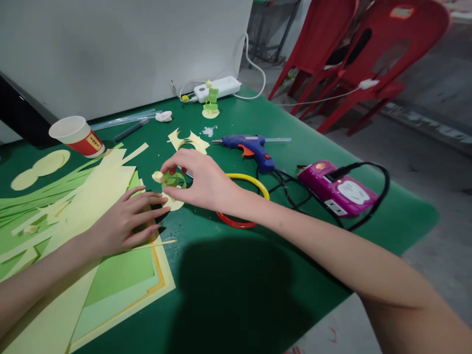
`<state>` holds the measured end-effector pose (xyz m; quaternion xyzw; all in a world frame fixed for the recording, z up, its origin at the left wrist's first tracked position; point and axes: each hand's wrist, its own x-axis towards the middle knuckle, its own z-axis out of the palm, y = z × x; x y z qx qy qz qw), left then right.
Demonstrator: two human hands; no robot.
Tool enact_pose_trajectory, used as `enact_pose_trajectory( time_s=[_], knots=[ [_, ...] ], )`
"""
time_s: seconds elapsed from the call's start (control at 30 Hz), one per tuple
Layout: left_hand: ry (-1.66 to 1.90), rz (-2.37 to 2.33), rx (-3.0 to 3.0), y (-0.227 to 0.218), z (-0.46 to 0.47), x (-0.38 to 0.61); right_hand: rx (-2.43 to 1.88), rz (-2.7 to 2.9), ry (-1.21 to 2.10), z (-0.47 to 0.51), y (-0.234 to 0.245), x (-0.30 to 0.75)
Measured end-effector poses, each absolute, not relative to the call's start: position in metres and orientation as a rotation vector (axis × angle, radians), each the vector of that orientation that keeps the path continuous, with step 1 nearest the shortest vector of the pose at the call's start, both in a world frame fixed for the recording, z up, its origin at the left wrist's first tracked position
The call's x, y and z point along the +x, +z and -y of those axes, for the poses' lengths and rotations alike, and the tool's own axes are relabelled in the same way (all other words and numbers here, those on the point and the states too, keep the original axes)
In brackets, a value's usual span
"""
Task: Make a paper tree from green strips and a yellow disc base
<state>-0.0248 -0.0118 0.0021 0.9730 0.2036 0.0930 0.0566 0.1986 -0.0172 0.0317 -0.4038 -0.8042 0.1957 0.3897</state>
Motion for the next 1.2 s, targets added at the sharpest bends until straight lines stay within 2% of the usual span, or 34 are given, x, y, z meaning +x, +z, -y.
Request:
enact_pose_trajectory(
  time_s=[0.2,0.4,0.7,1.2],
  knots=[
    [0.296,-0.61,2.937,0.0,0.012,-0.025,-1.151,2.058,0.414,0.025,0.03,0.209],
    [0.307,-0.608,2.937,-0.001,0.011,-0.024,-1.1,2.308,0.077,0.044,0.003,0.219],
    [0.325,-0.6,2.923,-0.001,0.011,-0.022,-1.155,2.533,0.235,0.044,-0.005,0.219],
    [0.309,-0.606,2.945,0.002,0.013,-0.023,-1.118,2.441,0.151,0.046,-0.008,0.216]
  ],
)
